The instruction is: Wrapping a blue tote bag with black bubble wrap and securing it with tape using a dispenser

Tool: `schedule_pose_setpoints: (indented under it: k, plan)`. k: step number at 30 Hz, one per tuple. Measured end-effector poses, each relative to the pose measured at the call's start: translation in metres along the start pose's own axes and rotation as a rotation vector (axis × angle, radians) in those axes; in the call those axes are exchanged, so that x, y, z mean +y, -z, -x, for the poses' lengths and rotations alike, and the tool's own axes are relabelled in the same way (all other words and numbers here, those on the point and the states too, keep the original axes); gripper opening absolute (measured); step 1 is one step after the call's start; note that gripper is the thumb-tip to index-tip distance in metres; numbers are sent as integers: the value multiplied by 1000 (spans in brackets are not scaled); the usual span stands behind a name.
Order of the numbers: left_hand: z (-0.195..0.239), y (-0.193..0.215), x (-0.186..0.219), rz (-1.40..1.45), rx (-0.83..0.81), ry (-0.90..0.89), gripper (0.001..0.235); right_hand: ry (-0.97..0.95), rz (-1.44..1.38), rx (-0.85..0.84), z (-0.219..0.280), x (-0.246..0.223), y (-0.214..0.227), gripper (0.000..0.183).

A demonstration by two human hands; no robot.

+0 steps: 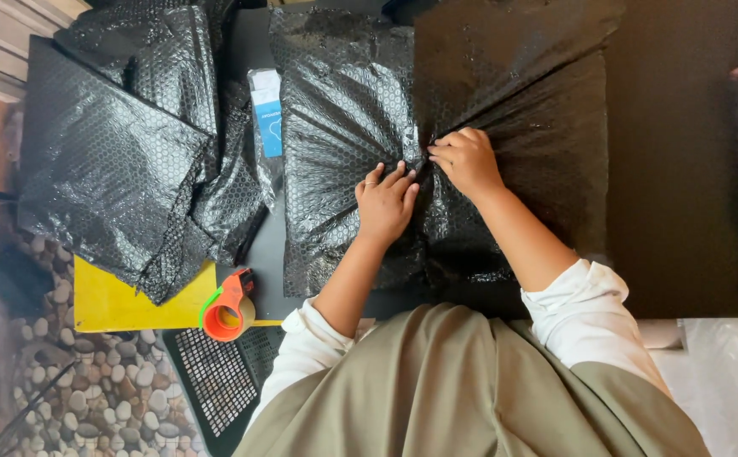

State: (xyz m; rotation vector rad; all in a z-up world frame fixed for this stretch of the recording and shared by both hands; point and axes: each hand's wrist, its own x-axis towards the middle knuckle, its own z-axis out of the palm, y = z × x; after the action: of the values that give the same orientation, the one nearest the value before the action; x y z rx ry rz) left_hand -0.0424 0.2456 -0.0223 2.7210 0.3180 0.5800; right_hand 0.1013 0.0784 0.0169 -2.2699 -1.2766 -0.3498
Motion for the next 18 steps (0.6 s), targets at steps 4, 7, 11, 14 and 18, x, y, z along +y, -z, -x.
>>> schedule_pose_setpoints:
  k: [4,7,11,14,18]
  plan:
    - [-19,24,-30,69,-236,-186,35,-30,-169,172,1,7,-8,7]
    - [-19,31,-37,50,-298,-340,51,-62,-278,225,3,3,9,7]
    - [-14,15,-26,-77,-354,-415,62,-55,-345,248,0,-8,33,8]
    - [-22,20,-19,-108,-432,-410,63,-38,-337,227,-4,-14,19,10]
    - [-31,41,-1,-220,-547,-407,64,-60,-357,208,-12,-24,8,11]
